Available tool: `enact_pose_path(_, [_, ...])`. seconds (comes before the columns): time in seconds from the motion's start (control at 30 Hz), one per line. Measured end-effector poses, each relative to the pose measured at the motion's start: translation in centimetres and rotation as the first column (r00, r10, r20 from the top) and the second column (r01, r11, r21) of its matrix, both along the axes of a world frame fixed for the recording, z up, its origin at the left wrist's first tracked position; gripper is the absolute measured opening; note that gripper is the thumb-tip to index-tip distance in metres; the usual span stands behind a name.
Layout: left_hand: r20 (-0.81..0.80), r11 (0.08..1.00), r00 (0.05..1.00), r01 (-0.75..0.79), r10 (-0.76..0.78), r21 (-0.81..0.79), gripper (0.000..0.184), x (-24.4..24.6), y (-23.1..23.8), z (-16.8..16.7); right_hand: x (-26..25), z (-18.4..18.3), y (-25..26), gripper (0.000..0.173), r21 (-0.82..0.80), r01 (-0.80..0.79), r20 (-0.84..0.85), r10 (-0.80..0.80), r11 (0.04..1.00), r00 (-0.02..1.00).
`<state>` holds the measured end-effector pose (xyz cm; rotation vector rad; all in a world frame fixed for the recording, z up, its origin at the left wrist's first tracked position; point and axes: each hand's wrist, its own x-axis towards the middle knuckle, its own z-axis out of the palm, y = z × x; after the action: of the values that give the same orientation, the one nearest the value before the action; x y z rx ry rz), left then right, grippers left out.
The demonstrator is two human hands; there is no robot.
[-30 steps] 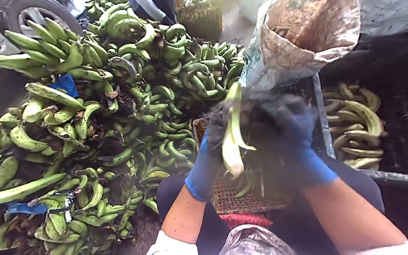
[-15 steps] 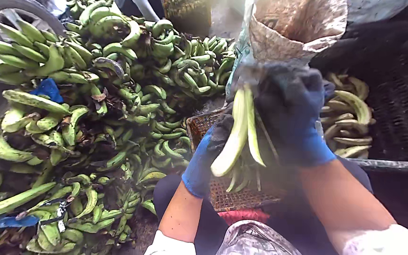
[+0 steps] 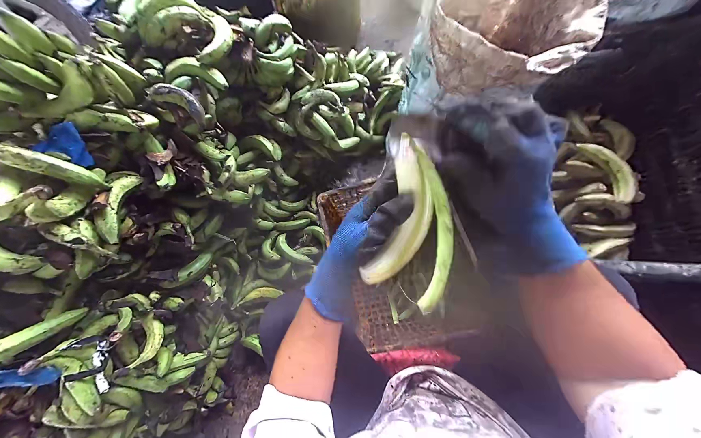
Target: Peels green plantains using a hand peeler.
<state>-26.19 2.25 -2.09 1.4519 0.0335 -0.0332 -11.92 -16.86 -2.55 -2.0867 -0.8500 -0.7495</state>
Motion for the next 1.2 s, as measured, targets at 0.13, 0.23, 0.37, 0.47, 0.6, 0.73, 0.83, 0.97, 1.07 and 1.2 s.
enact_pose_path(0.13, [-0.016, 0.986, 0.997, -0.071, 0.070, -0.148, 0.039, 0.7, 0.0, -0.4, -1.0, -1.1, -0.5, 0.055, -0.015, 0.148, -0.109, -0.149, 0.989, 0.983])
enact_pose_path(0.23, [0.161, 0.847, 0.904, -0.291, 0.395, -0.446, 0.041, 1.9, -1.1, 1.1, -5.7, -2.9, 0.5, 0.049, 0.015, 0.021, 0.121, -0.023, 1.000, 0.992])
enact_pose_path(0.37, [0.253, 0.800, 0.854, -0.267, 0.455, -0.538, 0.042, 2.2, -1.8, 1.8, -5.6, -2.1, 1.4, 0.045, 0.019, -0.093, 0.167, 0.089, 0.995, 0.982])
enact_pose_path(0.47, [0.187, 0.890, 0.929, -0.227, 0.320, -0.395, 0.044, 1.7, -1.3, 0.9, -4.5, -1.3, 0.9, 0.047, 0.017, -0.104, 0.099, 0.102, 0.994, 0.990])
enact_pose_path(0.6, [0.076, 0.934, 0.940, -0.319, 0.334, -0.163, 0.038, 0.7, -1.3, 1.1, -4.2, -2.0, 0.5, 0.045, -0.006, -0.103, 0.224, 0.101, 0.995, 0.969])
enact_pose_path(0.73, [0.108, 0.968, 0.989, -0.124, 0.102, 0.218, 0.046, -0.5, -0.7, 0.9, -1.2, 0.1, -0.1, 0.052, -0.095, -0.141, -0.311, 0.105, 0.985, 0.945])
enact_pose_path(0.83, [0.069, 0.978, 0.994, -0.097, 0.086, 0.185, 0.049, 0.0, 0.1, 0.5, -0.7, -0.4, 0.5, 0.053, -0.133, -0.080, -0.411, 0.018, 0.988, 0.912])
enact_pose_path(0.97, [0.168, 0.969, 0.984, 0.014, -0.057, 0.246, 0.055, 0.3, 0.1, 0.3, 0.5, -1.1, -0.8, 0.053, -0.197, 0.087, -0.512, -0.179, 0.976, 0.840])
enact_pose_path(1.07, [0.125, 0.986, 0.987, -0.118, 0.103, 0.116, 0.053, 0.9, -0.2, -0.2, 0.0, -0.6, -1.8, 0.059, -0.124, 0.187, -0.423, -0.222, 0.975, 0.879])
enact_pose_path(1.2, [0.025, 0.840, 0.966, -0.209, 0.256, -0.501, 0.059, 0.7, 0.4, 0.2, -5.3, -3.1, 0.1, 0.047, -0.041, -0.080, 0.173, 0.086, 0.996, 0.981])
